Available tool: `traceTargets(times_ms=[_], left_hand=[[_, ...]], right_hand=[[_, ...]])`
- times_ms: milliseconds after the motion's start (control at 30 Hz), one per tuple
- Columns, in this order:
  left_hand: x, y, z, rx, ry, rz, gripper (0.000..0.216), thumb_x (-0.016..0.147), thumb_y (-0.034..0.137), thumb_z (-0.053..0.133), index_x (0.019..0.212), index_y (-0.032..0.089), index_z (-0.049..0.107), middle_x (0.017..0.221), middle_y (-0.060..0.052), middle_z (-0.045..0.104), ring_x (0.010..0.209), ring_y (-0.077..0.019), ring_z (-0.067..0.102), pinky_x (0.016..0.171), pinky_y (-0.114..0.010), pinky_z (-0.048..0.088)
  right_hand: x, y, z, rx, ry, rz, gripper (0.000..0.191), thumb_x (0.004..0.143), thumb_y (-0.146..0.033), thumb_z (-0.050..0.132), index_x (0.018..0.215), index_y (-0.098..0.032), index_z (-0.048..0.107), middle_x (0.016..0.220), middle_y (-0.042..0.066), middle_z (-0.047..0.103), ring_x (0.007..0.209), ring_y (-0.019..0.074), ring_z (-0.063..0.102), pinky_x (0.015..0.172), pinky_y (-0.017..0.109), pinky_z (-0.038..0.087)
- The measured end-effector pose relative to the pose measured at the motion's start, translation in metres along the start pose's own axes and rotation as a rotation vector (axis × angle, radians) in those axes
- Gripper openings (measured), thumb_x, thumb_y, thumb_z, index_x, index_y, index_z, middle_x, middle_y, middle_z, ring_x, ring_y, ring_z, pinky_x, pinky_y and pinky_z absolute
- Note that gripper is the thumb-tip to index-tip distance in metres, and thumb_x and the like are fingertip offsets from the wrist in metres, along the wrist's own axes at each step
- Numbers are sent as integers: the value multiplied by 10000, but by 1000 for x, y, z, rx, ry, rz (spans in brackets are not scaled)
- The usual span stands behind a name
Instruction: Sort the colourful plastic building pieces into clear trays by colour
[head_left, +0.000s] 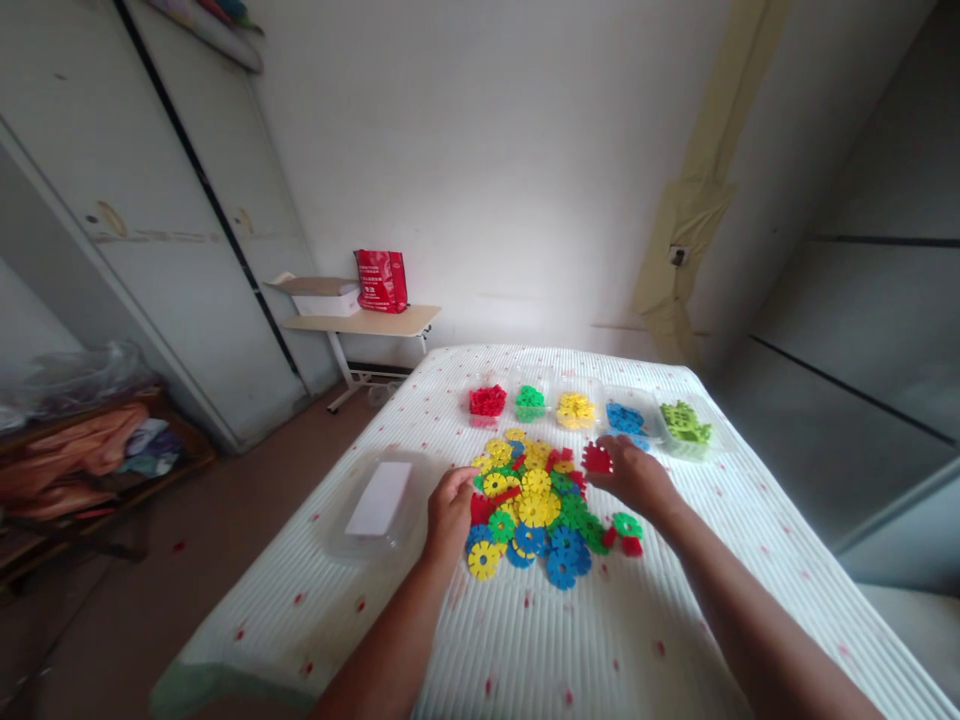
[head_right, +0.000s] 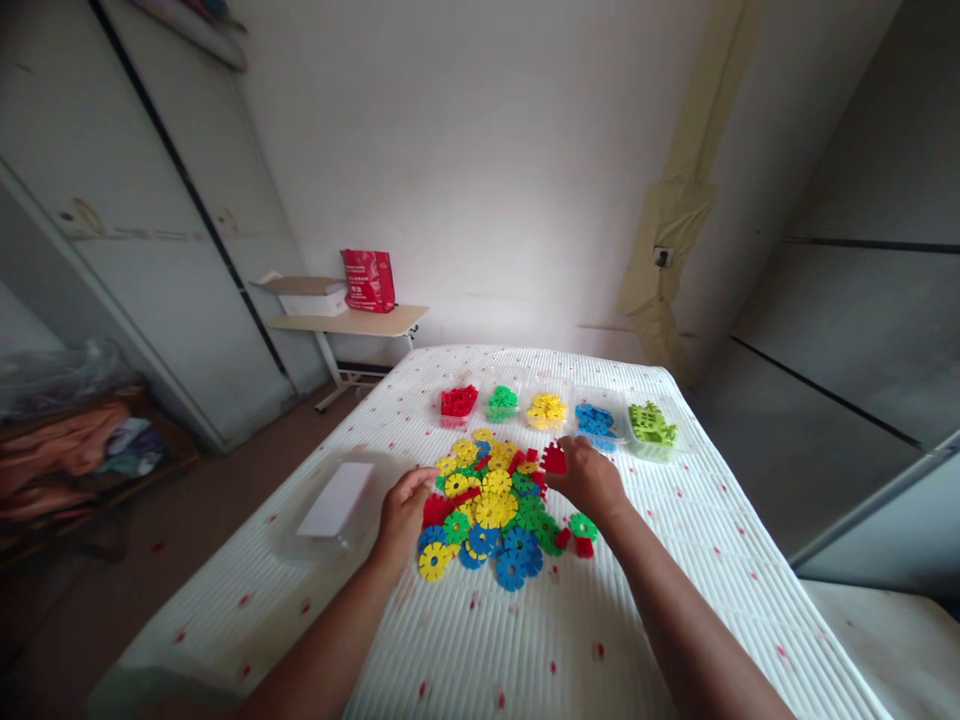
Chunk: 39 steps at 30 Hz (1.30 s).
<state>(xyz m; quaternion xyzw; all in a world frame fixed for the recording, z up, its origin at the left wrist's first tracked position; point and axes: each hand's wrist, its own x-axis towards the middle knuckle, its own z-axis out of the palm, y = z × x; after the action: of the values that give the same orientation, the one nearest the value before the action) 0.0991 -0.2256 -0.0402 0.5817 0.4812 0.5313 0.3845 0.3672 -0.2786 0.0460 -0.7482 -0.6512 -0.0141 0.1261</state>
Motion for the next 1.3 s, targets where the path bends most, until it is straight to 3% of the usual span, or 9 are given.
traceTargets(times_ms=[167,400,567,700,933,1000,1133,1300], left_hand=[[0,-1,-1,-9,-19,7,250,789,278,480,939,165,645,963,-67,675,889,-194,620,833,-326,468],[-1,1,-3,44,-16,44,218,793,247,471,896,175,650,934,-52,668,899,-185,608,840,-310,459],[-3,0,-2,37,-18,51,213,793,203,458,897,179,642,933,-46,663,890,-175,609,833,-302,464],[-2,0,-3,62,-40,92,218,799,209,461,908,186,648,936,-43,661,889,-171,607,828,-296,462],[-1,-3,-3,44,-35,93,222,787,232,474,907,181,654,941,-51,667,891,-184,612,833,-312,464],[-1,-3,-3,50,-37,80,224,782,241,475,906,175,650,935,-54,668,894,-191,611,835,-318,464],[-1,0,-3,74,-44,77,229,768,257,483,899,172,651,924,-60,672,890,-204,613,835,-332,467],[0,0,-2,94,-33,92,228,756,264,494,888,183,661,913,-52,677,891,-209,613,854,-344,466]], right_hand=[[44,-55,-2,120,28,-225,497,741,-334,625,1192,-147,530,1093,125,605,915,215,613,757,287,451],[131,-131,4,114,-23,-180,456,727,-365,638,1136,-178,560,1091,116,609,935,224,608,731,288,457],[153,-145,11,117,-2,-176,475,723,-404,642,1128,-165,576,1105,128,604,952,230,605,751,289,458],[135,-117,3,119,78,-156,355,843,-338,494,1155,-189,574,1156,106,589,966,203,602,790,282,447],[72,-13,-4,202,314,-108,269,825,-274,444,930,-175,670,995,79,678,791,182,634,709,278,453],[48,16,0,263,276,-94,247,796,-266,450,841,-169,672,884,70,695,724,177,628,680,283,452],[-4,55,6,517,22,-77,228,776,-340,474,756,-181,636,686,19,656,601,146,584,588,263,451],[-58,54,0,702,-127,-57,235,757,-405,538,795,-184,608,676,7,617,521,113,515,488,241,416]])
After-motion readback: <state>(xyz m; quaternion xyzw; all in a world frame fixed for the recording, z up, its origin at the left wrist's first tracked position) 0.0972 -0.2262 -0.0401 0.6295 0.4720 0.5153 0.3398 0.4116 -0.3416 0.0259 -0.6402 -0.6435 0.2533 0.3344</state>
